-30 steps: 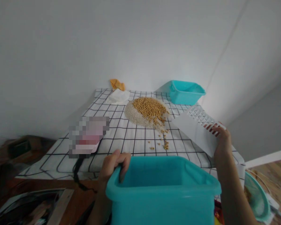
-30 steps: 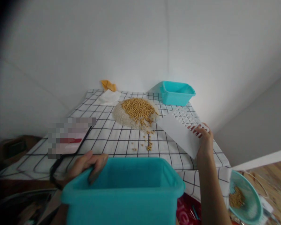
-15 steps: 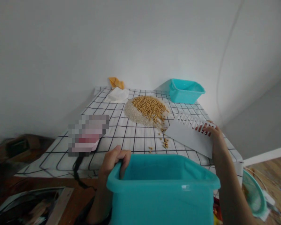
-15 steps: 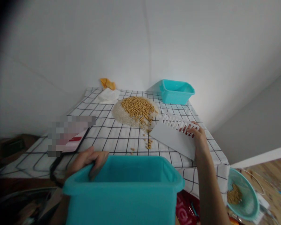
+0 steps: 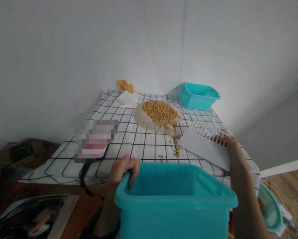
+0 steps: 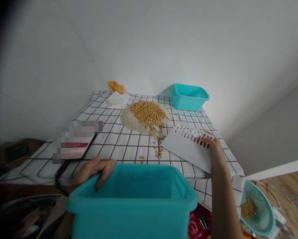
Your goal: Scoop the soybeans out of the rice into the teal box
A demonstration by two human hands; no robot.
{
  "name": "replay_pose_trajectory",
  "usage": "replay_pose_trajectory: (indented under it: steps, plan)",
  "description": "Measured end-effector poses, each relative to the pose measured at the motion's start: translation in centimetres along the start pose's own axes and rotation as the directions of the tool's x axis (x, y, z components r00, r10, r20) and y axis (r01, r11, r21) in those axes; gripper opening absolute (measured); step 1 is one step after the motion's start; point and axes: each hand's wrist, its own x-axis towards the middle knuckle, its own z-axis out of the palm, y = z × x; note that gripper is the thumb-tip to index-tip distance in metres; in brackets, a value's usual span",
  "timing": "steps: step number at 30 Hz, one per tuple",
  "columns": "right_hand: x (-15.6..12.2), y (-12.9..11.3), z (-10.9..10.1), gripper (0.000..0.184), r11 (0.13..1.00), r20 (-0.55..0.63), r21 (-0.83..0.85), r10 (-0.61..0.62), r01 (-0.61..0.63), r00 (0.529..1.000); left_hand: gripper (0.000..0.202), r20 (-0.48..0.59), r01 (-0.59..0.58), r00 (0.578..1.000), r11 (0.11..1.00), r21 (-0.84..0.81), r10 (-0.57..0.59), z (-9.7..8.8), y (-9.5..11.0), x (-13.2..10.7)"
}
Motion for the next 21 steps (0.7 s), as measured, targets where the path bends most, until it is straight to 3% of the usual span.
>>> replay_pose_trajectory:
  steps: [3, 6, 9, 14, 21]
  plan:
    - [-0.7, -0.2, -0.3, 0.010, 1.000, 0.038, 0.029, -0.002, 0.001, 0.999, 0.060, -0.018, 0.006, 1.000, 1.000, 0.018, -0.005, 0.5, 0.2, -0.2]
    - [-1.4, 0.2, -0.7, 0.017, 0.992, 0.075, 0.101, 0.066, -0.073, 0.995, 0.059, -0.044, -0.022, 0.999, 0.999, 0.042, 0.024, 0.7, 0.3, -0.3]
    - [-1.6, 0.9, -1.1, 0.023, 0.983, 0.052, 0.145, 0.110, -0.116, 0.993, 0.061, -0.048, -0.013, 0.999, 0.999, 0.036, 0.015, 0.8, 0.5, -0.3]
    - [-0.5, 1.9, -1.6, 0.017, 0.984, -0.042, 0.157, 0.096, -0.089, 0.994, 0.060, -0.037, 0.016, 0.999, 1.000, 0.021, -0.015, 0.6, 0.6, -0.3]
    - [-1.3, 1.0, -0.7, 0.020, 0.982, 0.055, 0.160, 0.092, -0.099, 0.994, 0.061, -0.014, 0.008, 1.000, 1.000, 0.018, -0.007, 0.4, 0.5, -0.3]
